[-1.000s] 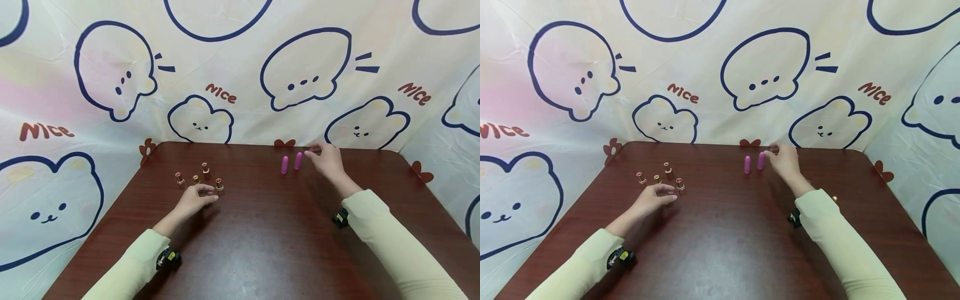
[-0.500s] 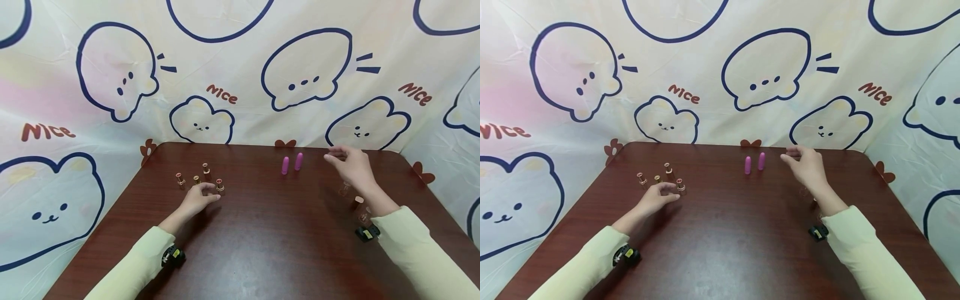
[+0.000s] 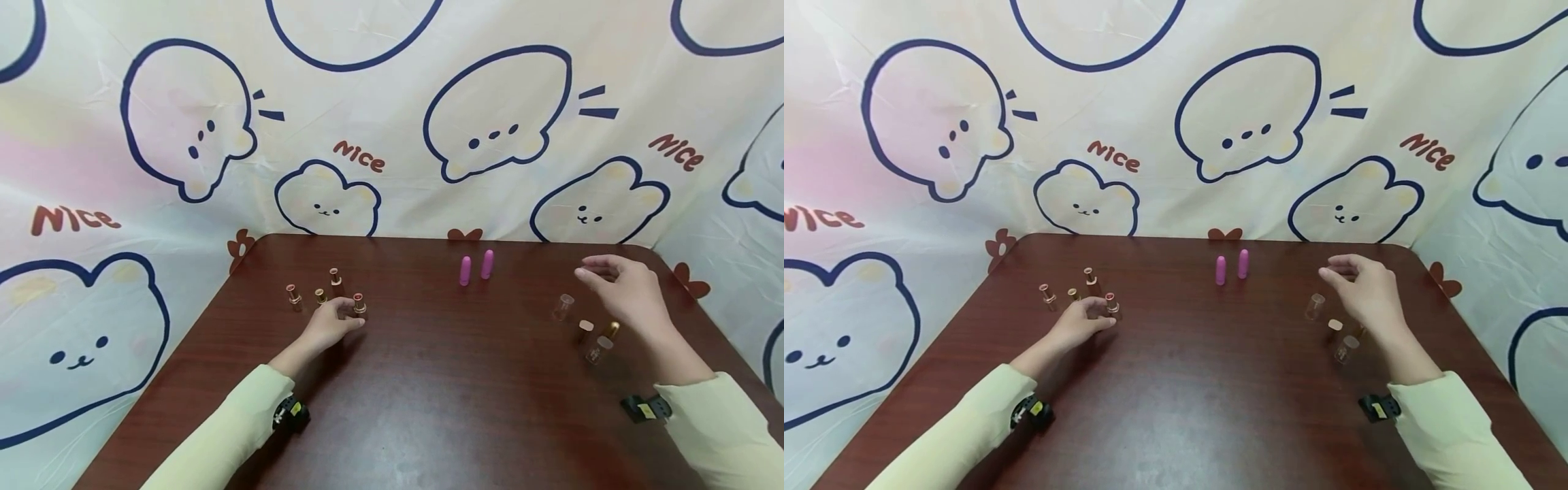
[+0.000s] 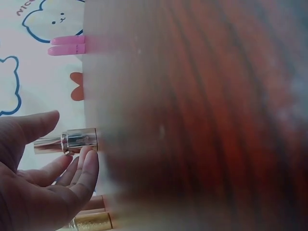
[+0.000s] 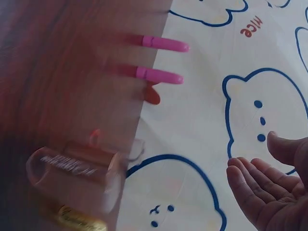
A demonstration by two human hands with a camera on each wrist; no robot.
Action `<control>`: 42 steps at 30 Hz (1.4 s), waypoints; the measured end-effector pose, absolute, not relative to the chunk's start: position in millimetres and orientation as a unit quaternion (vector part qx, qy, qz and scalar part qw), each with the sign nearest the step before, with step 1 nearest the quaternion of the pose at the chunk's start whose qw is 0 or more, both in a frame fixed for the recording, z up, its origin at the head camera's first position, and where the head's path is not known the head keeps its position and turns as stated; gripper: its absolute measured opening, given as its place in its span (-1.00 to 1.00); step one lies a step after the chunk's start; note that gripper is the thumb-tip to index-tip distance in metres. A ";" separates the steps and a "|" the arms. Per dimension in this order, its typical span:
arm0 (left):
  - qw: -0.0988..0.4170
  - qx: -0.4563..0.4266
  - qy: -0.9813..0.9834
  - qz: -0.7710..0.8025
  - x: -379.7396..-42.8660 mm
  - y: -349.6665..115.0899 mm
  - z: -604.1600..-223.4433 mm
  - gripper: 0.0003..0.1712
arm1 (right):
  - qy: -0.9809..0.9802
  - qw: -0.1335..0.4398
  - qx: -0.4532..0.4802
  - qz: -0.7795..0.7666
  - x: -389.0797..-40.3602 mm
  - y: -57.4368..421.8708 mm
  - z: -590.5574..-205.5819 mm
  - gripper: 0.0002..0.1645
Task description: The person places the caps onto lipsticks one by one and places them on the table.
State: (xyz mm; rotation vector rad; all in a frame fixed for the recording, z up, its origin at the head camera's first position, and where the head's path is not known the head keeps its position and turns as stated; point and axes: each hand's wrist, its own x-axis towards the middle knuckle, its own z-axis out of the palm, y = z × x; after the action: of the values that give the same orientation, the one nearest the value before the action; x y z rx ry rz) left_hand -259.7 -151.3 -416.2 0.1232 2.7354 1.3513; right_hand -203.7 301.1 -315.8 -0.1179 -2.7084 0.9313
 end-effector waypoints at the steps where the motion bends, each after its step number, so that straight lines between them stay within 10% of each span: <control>1: 0.043 0.039 0.897 0.439 -260.4 -151.2 -416.4 -0.49 | -0.937 0.134 -0.045 0.321 -202.4 303.5 -317.3 -0.30; 42: 0.022 0.039 0.934 0.354 -277.0 -139.0 -417.0 -0.71 | -0.984 0.018 0.004 0.178 -207.8 320.9 -374.7 -0.53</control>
State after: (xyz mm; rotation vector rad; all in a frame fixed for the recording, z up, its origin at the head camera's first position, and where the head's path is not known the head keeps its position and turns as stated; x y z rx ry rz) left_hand -277.0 -139.0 -417.0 0.1202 2.8934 1.0978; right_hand -207.8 320.9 -374.7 0.0129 -3.0570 0.5526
